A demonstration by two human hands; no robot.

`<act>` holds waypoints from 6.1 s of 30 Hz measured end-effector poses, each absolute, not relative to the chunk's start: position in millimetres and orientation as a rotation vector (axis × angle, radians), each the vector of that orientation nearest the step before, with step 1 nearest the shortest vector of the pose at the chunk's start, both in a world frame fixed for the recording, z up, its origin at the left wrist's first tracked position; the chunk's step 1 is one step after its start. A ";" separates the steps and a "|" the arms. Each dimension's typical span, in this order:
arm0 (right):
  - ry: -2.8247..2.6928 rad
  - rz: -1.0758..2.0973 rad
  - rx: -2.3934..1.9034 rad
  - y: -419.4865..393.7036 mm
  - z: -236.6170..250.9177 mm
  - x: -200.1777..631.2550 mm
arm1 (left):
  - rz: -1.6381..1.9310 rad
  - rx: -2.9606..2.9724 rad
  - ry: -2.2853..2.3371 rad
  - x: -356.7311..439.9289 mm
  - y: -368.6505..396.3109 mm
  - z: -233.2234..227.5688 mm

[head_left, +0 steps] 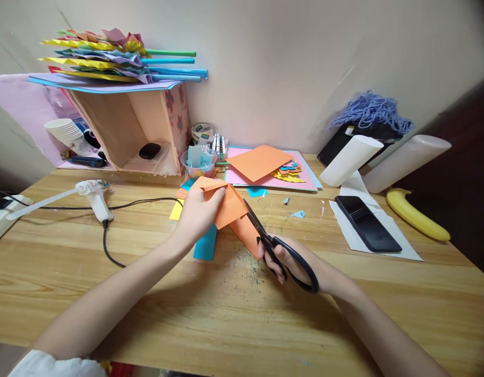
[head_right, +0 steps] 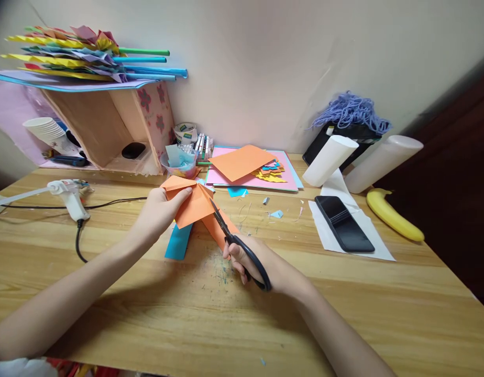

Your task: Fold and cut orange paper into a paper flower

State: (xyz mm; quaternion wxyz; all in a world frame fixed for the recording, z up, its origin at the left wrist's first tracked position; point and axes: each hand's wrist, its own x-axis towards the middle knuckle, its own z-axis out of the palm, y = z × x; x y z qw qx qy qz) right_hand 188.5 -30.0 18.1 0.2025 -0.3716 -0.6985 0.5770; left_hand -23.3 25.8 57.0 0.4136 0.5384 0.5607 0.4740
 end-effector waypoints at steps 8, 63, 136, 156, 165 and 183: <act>-1.917 1.668 -1.007 -27.6 15.4 189.9 | 1.133 1.490 1.519 -26.0 26.0 58.7; -1.814 1.689 -1.066 -24.8 11.1 187.1 | 1.172 1.466 1.470 -30.1 35.9 52.0; -1.775 1.661 -1.108 -29.8 16.4 174.2 | 0.888 1.613 1.449 -29.9 29.1 59.6; -1.678 1.669 -1.095 -29.3 14.5 169.4 | 0.911 1.584 1.413 -27.6 26.0 58.9; -1.696 1.702 -1.064 -29.8 7.4 172.5 | 0.852 1.635 1.435 -26.6 24.8 55.9; -1.607 1.669 -1.135 -29.1 16.7 166.0 | 0.950 1.585 1.447 -26.3 24.3 58.0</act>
